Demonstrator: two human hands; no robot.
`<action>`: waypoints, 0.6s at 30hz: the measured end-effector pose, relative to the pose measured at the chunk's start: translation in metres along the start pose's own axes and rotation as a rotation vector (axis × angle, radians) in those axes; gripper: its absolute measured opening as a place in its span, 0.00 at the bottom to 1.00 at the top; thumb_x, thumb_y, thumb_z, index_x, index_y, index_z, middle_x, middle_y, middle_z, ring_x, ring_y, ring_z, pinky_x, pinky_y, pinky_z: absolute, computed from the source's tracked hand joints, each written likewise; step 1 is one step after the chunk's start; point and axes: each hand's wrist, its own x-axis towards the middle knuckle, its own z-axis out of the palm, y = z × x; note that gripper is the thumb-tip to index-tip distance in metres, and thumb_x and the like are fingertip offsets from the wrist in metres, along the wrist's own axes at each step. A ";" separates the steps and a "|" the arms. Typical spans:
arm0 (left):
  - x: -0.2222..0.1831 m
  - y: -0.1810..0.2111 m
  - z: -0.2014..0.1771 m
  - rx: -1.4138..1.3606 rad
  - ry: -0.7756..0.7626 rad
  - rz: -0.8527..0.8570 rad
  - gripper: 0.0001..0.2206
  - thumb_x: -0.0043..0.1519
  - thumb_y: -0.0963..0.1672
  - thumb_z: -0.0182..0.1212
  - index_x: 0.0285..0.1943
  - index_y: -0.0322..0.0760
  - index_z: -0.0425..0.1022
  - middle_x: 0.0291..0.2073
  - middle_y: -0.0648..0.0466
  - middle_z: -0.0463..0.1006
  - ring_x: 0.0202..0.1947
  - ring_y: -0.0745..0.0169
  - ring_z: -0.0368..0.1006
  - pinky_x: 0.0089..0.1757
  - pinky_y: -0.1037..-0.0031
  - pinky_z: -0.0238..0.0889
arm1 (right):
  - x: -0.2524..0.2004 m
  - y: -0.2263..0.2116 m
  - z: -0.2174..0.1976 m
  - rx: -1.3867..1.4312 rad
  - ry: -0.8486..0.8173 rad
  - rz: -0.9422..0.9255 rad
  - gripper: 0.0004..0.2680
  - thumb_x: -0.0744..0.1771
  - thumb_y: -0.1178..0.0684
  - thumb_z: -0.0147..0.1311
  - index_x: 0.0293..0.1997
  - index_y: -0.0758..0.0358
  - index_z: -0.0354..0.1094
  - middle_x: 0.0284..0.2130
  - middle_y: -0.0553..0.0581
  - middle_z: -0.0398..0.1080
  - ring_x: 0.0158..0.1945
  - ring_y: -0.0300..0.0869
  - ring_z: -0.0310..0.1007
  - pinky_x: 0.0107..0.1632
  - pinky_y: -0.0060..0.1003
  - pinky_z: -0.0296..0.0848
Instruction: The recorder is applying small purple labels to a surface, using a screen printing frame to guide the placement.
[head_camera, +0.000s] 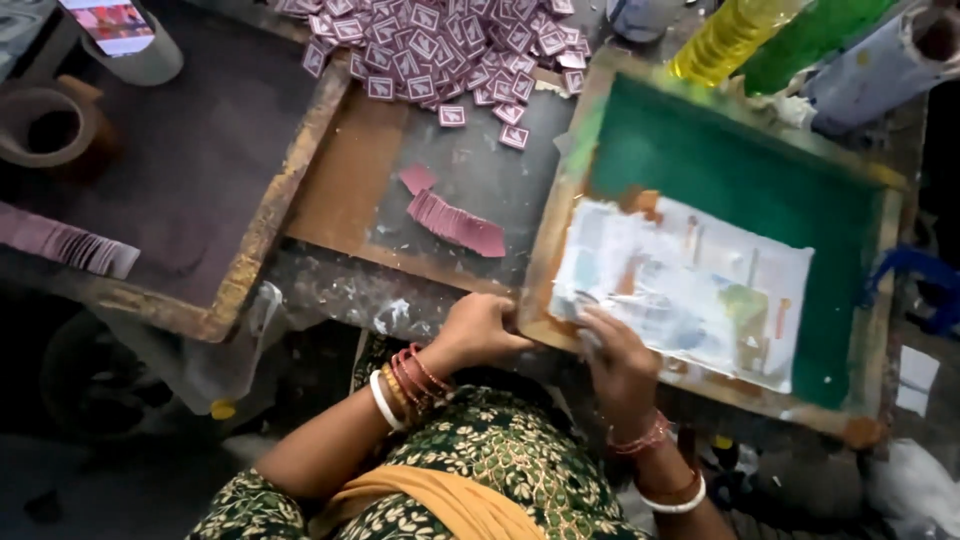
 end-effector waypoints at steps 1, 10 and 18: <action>-0.004 0.010 -0.012 -0.172 -0.050 0.158 0.18 0.47 0.52 0.77 0.30 0.35 0.79 0.25 0.44 0.78 0.29 0.44 0.75 0.34 0.58 0.68 | -0.002 0.003 -0.007 -0.075 0.173 -0.067 0.12 0.64 0.64 0.56 0.52 0.64 0.73 0.47 0.64 0.76 0.50 0.55 0.78 0.52 0.45 0.76; 0.086 0.009 0.019 -0.200 0.202 0.642 0.10 0.56 0.43 0.65 0.46 0.40 0.80 0.42 0.47 0.79 0.42 0.45 0.77 0.41 0.59 0.71 | -0.009 0.012 -0.112 -0.115 0.860 -0.147 0.13 0.77 0.47 0.51 0.55 0.73 0.64 0.49 0.67 0.73 0.54 0.53 0.78 0.57 0.43 0.79; 0.158 -0.008 0.017 -0.192 0.286 0.371 0.10 0.58 0.47 0.65 0.39 0.35 0.80 0.37 0.42 0.80 0.40 0.39 0.76 0.43 0.56 0.69 | -0.011 0.017 -0.137 -0.242 0.984 -0.110 0.14 0.77 0.48 0.51 0.54 0.75 0.65 0.47 0.67 0.70 0.47 0.50 0.71 0.52 0.46 0.72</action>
